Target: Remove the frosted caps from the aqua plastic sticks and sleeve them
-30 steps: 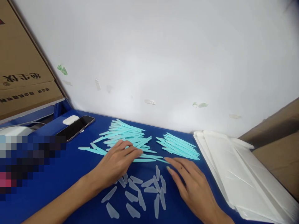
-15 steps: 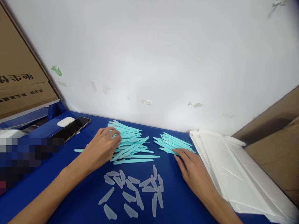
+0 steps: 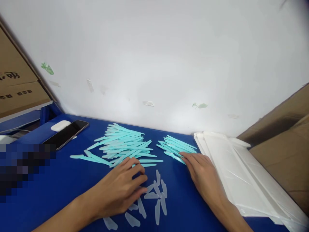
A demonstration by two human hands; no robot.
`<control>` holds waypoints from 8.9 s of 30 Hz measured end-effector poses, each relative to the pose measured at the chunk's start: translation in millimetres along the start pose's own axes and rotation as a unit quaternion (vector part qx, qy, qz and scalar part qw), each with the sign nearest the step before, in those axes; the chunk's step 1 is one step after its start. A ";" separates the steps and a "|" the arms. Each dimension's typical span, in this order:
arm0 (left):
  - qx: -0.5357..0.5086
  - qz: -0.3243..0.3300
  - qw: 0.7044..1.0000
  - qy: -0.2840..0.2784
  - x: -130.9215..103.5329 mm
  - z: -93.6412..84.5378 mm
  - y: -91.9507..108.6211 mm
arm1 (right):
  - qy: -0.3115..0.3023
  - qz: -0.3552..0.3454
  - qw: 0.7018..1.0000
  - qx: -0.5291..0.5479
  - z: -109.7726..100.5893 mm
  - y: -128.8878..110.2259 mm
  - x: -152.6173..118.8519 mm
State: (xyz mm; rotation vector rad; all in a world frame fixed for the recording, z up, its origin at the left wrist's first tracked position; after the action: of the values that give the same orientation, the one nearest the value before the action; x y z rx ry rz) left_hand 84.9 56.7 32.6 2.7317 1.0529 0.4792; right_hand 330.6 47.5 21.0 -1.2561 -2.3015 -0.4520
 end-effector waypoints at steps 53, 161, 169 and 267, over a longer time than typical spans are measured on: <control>-0.558 -0.369 0.743 0.012 5.0 3.3 -43.5 | 0.135 -0.162 0.973 0.094 -31.2 -49.5 9.1; -0.317 -0.235 0.917 0.059 5.7 -12.7 -23.9 | 0.053 -0.112 0.979 0.159 -15.2 -55.6 11.0; -0.519 -0.344 0.783 0.000 10.4 -3.4 -36.3 | 0.063 -0.140 0.977 0.150 -18.7 -63.5 11.2; -0.199 -0.227 0.953 0.036 2.3 -12.4 -12.6 | 0.061 -0.121 0.977 0.167 -18.9 -76.3 13.5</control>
State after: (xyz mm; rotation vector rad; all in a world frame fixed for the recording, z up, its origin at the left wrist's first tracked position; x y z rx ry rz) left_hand 74.3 68.1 41.2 2.0573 1.3769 0.6309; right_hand 264.2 7.3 39.7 -0.7717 -2.3126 -0.2011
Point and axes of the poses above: each hand's wrist, its own x-axis towards the middle knuckle, its own z-axis out of the palm, y = z × x, the point moved 6 cm from there along x, towards the middle knuckle, and after that the axes turned 15 degrees about -z, right-handed, at the moved point
